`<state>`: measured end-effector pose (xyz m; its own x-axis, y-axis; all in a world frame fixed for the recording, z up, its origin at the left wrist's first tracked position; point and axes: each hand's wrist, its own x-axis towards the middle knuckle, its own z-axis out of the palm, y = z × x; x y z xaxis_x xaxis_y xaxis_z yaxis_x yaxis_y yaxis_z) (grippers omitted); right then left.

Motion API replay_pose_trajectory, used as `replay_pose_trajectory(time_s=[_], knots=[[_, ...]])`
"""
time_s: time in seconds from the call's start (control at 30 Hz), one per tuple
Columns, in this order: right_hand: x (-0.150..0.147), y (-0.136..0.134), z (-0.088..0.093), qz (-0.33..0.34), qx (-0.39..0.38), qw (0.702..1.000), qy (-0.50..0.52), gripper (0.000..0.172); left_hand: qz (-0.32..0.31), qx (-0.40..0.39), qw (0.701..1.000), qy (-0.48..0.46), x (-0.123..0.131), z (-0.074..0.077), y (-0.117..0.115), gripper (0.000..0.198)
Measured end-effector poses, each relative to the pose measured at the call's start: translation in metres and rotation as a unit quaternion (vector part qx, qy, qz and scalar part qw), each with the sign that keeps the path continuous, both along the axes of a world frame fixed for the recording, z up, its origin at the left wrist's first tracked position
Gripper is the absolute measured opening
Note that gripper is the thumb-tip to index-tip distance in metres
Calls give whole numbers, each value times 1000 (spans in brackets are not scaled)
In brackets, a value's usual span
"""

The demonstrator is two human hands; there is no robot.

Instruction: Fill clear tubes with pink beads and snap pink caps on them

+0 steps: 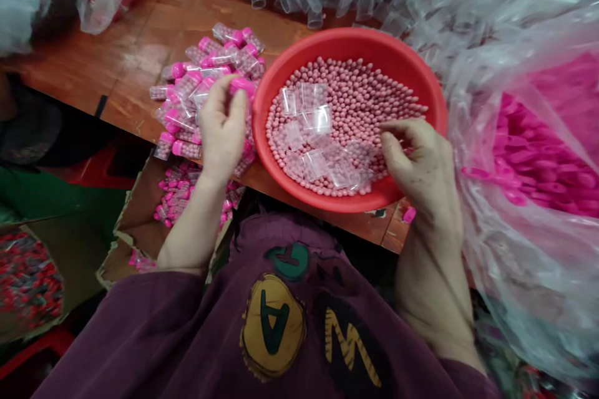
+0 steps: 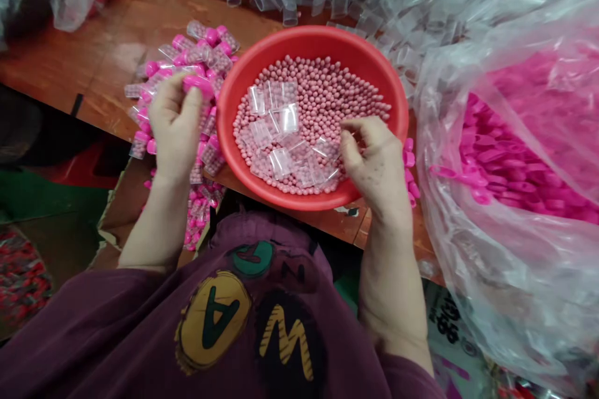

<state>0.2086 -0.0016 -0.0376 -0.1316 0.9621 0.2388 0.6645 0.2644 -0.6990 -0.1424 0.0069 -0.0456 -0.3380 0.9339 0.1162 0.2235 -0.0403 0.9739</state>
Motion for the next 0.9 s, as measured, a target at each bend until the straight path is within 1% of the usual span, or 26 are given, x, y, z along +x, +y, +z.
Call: replay_pose_trajectory(time_s=[0.03, 0.07, 0.1, 0.13, 0.17, 0.2, 0.23, 0.27, 0.3, 0.33, 0.37, 0.4, 0.43, 0.47, 0.5, 0.53, 0.57, 0.6, 0.63, 0.7, 0.77, 0.8, 0.83, 0.87, 0.9], knots=[[3, 2, 0, 12, -9, 999, -37, 26, 46, 26, 996, 66, -21, -11, 9, 47], [5, 3, -1, 35, -13, 996, -79, 26, 81, 48, 988, 122, -35, -20, 16, 55], [5, 3, -3, 60, -13, 991, -121, 27, 102, 78, 977, 167, -42, -27, 20, 61], [4, 3, -6, 80, -13, 984, -160, 28, 100, 112, 968, 202, -41, -31, 22, 62], [3, 3, -10, 92, -13, 977, -193, 29, 77, 147, 961, 223, -31, -32, 21, 57], [2, 4, -14, 97, -15, 972, -214, 29, 35, 172, 957, 229, -15, -29, 18, 49], [2, 4, -17, 96, -19, 971, -220, 27, -30, 180, 957, 225, 6, -24, 13, 38], [1, 5, -20, 86, -23, 973, -212, 26, -94, 160, 963, 194, 30, -18, 8, 29], [2, 5, -21, 68, -26, 979, -190, 26, -149, 107, 972, 146, 55, -11, 4, 27], [2, 5, -21, 41, -28, 987, -152, 30, -192, 44, 976, 95, 78, -4, 0, 27], [3, 4, -20, 11, -28, 995, -93, 34, -220, -14, 975, 38, 97, 3, -2, 29], [3, 3, -19, -15, -31, 999, -18, 40, -244, -73, 967, -27, 113, 9, -3, 33], [3, 1, -16, -31, -39, 996, 67, 44, -268, -125, 951, -94, 126, 14, -3, 37], [2, -1, -14, -32, -57, 986, 153, 48, -294, -166, 928, -160, 134, 18, -2, 39], [0, -4, -12, -22, -85, 968, 234, 51, -321, -195, 900, -220, 140, 21, -1, 37], [-3, -7, -9, -8, -119, 944, 306, 53, -345, -213, 874, -269, 145, 24, 1, 34], [-6, -10, -7, 4, -155, 917, 369, 54, -362, -219, 853, -305, 148, 26, 1, 31], [-10, -12, -5, 9, -184, 888, 421, 54, -368, -218, 842, -329, 150, 27, 1, 29], [-15, -14, -4, 6, -204, 861, 466, 54, -366, -213, 839, -342, 152, 28, 1, 30], [-28, -18, -1, -7, -227, 812, 537, 55, -341, -202, 849, -349, 155, 29, -3, 36], [-40, -23, 3, -12, -250, 777, 578, 56, -316, -184, 868, -335, 156, 29, -4, 43], [-46, -25, 5, -9, -263, 767, 586, 56, -311, -171, 878, -320, 155, 29, -3, 46], [-50, -29, 7, -4, -271, 763, 586, 57, -313, -156, 888, -299, 153, 29, 0, 48], [-51, -33, 9, -1, -270, 770, 578, 58, -320, -139, 898, -269, 151, 28, 5, 48], [-49, -37, 10, -3, -256, 790, 557, 57, -331, -121, 908, -229, 149, 27, 12, 48]])
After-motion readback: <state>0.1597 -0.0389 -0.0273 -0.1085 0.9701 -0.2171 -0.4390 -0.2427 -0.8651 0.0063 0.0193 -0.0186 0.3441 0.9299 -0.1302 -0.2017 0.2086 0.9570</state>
